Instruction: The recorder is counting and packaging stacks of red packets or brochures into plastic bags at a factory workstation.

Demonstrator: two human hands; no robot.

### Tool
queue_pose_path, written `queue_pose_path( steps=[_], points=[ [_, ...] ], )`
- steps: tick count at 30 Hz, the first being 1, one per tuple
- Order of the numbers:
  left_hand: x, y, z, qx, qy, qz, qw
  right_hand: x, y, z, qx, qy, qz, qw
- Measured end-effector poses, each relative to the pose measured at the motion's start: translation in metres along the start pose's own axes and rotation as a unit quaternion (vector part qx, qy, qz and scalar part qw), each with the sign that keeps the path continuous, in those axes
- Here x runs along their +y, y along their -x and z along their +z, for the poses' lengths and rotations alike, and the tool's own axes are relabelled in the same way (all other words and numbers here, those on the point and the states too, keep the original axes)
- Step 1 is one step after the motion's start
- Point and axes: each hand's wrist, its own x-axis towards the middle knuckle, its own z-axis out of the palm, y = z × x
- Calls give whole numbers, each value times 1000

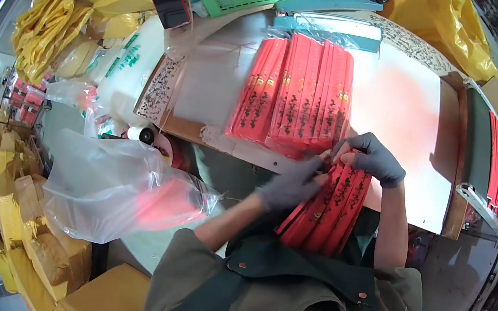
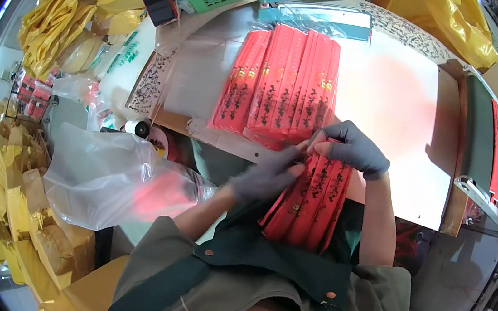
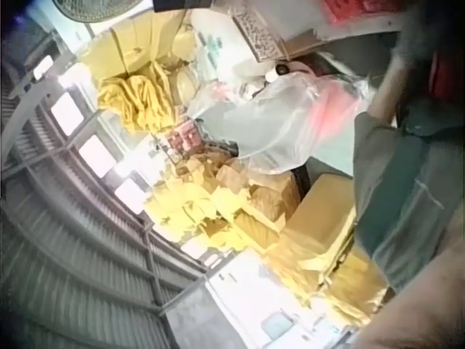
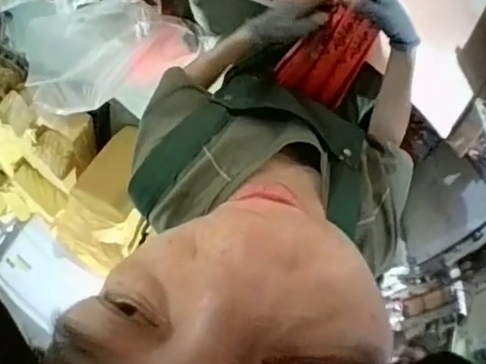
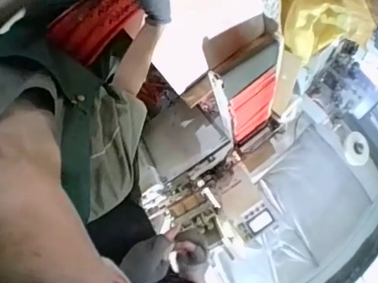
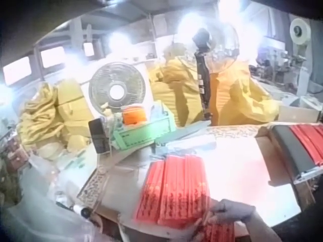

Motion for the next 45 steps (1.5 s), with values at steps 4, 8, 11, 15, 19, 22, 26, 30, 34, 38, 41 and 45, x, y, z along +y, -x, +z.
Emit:
queue_pose_path(
  steps=[4, 8, 11, 15, 19, 22, 26, 30, 34, 38, 41, 45],
  points=[
    [-15, 23, -144, 135, -11, 80, 987, -5, -6, 5, 22, -8, 42, 999],
    [-40, 43, -254, 257, -240, -58, 934, -3, -11, 5, 29, -36, 56, 997],
    [-80, 33, -277, 260, -418, -207, 846, -3, -12, 4, 30, -29, 44, 998],
    [-100, 38, -290, 327, -479, -81, 811, -1, -13, 8, 32, -33, 35, 998],
    [-72, 31, -250, 416, 90, 82, 901, 6, -6, 0, 19, -26, 26, 999],
    [0, 9, -153, 362, 368, 149, 844, 8, 0, 3, 74, 8, 2, 997],
    [36, -15, -57, 151, -145, 175, 962, -14, -15, 19, 50, 25, 6, 998],
    [5, -31, -40, 90, 65, 186, 976, 7, -11, 2, 22, -21, 20, 999],
    [6, -39, -59, 219, 416, 65, 880, 17, 11, -3, 92, -45, -22, 995],
    [18, -68, -54, 315, -21, 138, 939, 5, 37, 2, 137, -25, -61, 988],
    [24, -77, -10, 215, -193, 344, 893, -4, 31, 3, 97, 111, -90, 985],
    [25, -51, 27, 71, -277, 427, 858, 33, 31, -7, 139, 59, -15, 988]
  ],
)
